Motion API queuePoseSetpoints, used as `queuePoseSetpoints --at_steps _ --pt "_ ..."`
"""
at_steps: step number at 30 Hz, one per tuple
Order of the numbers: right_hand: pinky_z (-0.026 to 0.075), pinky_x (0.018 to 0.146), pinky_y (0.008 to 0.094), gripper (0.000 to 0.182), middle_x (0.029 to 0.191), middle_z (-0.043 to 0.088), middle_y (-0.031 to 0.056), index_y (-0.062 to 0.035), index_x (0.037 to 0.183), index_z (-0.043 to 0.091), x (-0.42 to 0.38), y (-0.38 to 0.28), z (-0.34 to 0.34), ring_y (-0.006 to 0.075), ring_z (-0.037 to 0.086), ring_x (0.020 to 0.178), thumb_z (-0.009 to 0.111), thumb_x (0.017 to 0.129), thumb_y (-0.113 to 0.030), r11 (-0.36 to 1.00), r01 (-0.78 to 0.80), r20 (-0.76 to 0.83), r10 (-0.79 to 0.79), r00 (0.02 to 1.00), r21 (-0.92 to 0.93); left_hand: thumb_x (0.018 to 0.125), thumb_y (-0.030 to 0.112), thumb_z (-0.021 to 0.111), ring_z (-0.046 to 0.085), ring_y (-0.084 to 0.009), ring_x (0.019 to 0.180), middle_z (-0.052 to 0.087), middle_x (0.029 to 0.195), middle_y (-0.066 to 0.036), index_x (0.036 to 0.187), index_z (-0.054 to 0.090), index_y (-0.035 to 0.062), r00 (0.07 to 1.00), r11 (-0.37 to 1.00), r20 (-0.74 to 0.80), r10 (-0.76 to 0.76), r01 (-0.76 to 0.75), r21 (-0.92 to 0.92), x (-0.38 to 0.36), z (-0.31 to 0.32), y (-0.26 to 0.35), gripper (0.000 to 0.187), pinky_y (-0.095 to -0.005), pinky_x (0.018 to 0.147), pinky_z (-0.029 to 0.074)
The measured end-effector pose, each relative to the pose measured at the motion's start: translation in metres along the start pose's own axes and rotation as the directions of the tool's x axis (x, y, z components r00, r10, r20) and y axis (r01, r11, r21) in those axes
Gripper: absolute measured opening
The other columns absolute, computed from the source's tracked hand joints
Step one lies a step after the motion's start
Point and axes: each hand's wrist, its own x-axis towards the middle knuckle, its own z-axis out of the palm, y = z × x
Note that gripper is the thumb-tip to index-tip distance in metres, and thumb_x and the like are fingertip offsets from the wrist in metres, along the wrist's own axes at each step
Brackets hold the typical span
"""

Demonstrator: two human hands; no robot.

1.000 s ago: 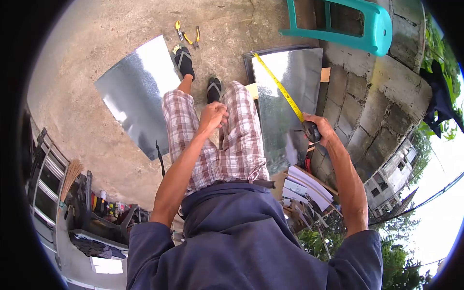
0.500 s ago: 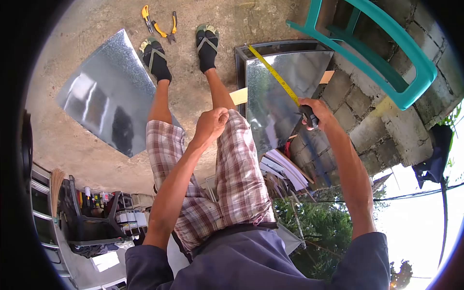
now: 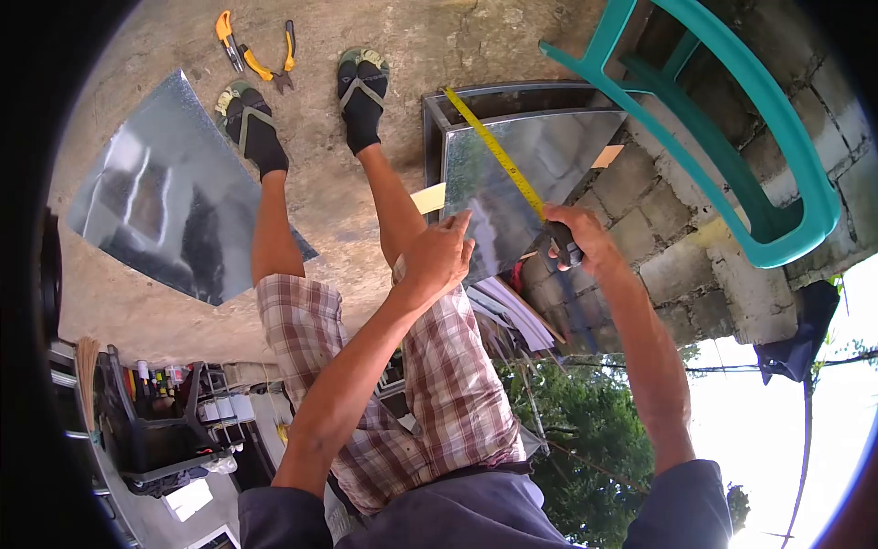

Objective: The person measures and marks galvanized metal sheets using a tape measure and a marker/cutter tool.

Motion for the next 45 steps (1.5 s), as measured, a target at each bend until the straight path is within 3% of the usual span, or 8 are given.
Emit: queuePoseSetpoints --at_steps 6,13,20,25,30,34,38,45 --pt "0.041 0.037 0.0325 0.037 0.070 0.058 0.0064 -0.0007 0.105 0.065 -0.001 -0.005 0.010 0.0177 0.058 0.050 0.070 0.087 -0.033 0.999 -0.048 -0.053 0.047 0.997 -0.010 0.090 0.019 0.061 0.065 -0.0408 0.096 0.065 0.114 -0.022 0.130 0.053 -0.0023 0.975 0.993 -0.223 0.012 -0.039 -0.114 0.047 0.009 0.012 0.046 -0.0485 0.082 0.054" --pt "0.043 0.055 0.0267 0.059 0.082 0.064 0.0023 0.0048 0.132 0.060 0.007 0.016 0.013 0.0103 0.057 0.065 0.073 0.085 -0.028 0.999 0.025 -0.066 -0.023 0.998 0.020 0.094 0.040 0.059 0.065 -0.0461 0.104 0.068 0.106 -0.031 0.116 0.065 -0.0056 0.904 0.838 -0.105 -0.414 0.334 -0.430 0.147 0.046 -0.012 0.051 -0.0488 0.094 0.050" --pt "0.043 0.090 0.0251 0.065 0.105 0.069 0.0100 0.0077 0.133 0.059 0.016 0.046 0.025 0.0148 0.060 0.098 0.073 0.085 -0.033 0.994 0.083 -0.136 -0.093 0.986 -0.076 0.095 0.029 0.065 0.074 -0.0225 0.065 0.074 0.092 -0.018 0.117 0.064 -0.0033 0.804 0.530 0.177 -0.567 0.522 -0.668 0.201 0.054 -0.040 0.039 -0.0343 0.047 0.057" --pt "0.042 0.094 0.0268 0.068 0.110 0.070 0.0142 0.0075 0.134 0.058 0.018 0.059 0.029 0.0173 0.061 0.104 0.073 0.085 -0.037 0.989 0.099 -0.139 -0.114 0.984 -0.110 0.094 0.018 0.066 0.074 -0.0224 0.065 0.073 0.090 -0.014 0.121 0.062 0.0001 0.818 0.512 0.208 -0.536 0.511 -0.691 0.204 0.057 -0.058 0.032 -0.0335 0.047 0.058" --pt "0.041 0.044 0.0239 0.061 0.081 0.062 0.0013 0.0048 0.138 0.055 0.022 0.065 0.029 0.0068 0.055 0.056 0.069 0.089 -0.029 0.993 0.107 -0.106 -0.112 0.988 -0.046 0.093 0.011 0.063 0.066 -0.0168 0.058 0.072 0.090 -0.010 0.120 0.062 0.0009 0.824 0.457 0.191 -0.533 0.471 -0.754 0.202 0.047 -0.050 0.028 -0.0319 0.046 0.054" --pt "0.044 0.042 0.0237 0.061 0.081 0.062 0.0027 0.0044 0.139 0.054 0.019 0.064 0.026 0.0087 0.059 0.057 0.068 0.090 -0.030 0.996 0.086 -0.085 -0.085 0.993 0.007 0.091 0.007 0.064 0.065 -0.0166 0.056 0.073 0.093 -0.012 0.125 0.058 -0.0010 0.840 0.437 0.220 -0.496 0.460 -0.773 0.204 0.051 -0.058 0.036 -0.0313 0.045 0.053" --pt "0.045 0.088 0.0263 0.060 0.108 0.069 0.0125 0.0062 0.134 0.059 0.008 0.046 0.022 0.0162 0.061 0.099 0.070 0.087 -0.030 0.997 0.026 -0.071 -0.020 0.997 0.078 0.089 0.004 0.063 0.064 -0.0171 0.053 0.074 0.095 -0.013 0.125 0.058 -0.0022 0.844 0.389 0.238 -0.481 0.449 -0.805 0.203 0.050 -0.058 0.037 -0.0307 0.045 0.054" --pt "0.045 0.052 0.0264 0.053 0.092 0.065 0.0067 0.0057 0.133 0.058 0.003 0.027 0.019 0.0103 0.060 0.068 0.067 0.091 -0.026 0.982 0.013 0.015 -0.016 1.000 0.191 0.087 0.002 0.063 0.065 -0.0180 0.051 0.074 0.093 -0.014 0.121 0.061 -0.0026 0.838 0.349 0.259 -0.480 0.453 -0.820 0.205 0.048 -0.060 0.035 -0.0303 0.043 0.053"
